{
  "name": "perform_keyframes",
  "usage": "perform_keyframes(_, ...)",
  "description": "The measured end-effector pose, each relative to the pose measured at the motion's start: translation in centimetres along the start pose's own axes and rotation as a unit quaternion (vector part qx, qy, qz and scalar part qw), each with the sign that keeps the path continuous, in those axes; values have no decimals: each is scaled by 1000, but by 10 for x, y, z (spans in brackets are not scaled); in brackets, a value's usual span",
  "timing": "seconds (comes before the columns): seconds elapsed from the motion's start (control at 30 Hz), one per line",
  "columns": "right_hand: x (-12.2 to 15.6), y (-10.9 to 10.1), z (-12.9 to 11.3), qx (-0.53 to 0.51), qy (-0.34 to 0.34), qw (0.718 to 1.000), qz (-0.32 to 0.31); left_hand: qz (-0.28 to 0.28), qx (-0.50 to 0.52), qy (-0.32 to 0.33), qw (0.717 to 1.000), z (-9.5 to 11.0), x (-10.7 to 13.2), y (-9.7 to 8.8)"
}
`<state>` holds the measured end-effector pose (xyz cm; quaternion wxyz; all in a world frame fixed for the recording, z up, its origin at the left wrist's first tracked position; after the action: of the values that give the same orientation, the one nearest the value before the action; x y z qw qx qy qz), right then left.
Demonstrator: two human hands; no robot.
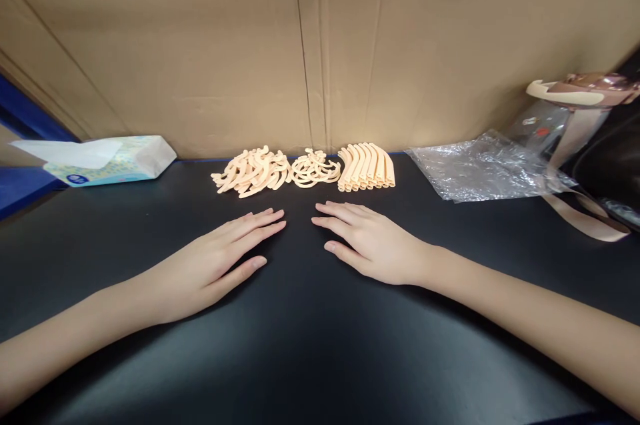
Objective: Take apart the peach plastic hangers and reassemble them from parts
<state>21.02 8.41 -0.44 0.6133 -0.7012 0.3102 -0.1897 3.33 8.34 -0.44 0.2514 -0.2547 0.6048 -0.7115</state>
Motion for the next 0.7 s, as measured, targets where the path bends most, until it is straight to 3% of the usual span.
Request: perform_keyframes(0.7,0,-2,-1,-1,-4,1000,6,-1,2,0,1000,1,-2,0)
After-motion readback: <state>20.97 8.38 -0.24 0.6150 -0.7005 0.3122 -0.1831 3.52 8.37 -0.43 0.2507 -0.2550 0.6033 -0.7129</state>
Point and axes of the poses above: each hand's wrist, its own x-axis away from the middle knuckle, its own y-axis out of the palm, z = x × y, the point moved 8 cm from there along -x, towards the middle knuckle, and after that the axes turned 6 degrees about -z, right-handed, at the moved point
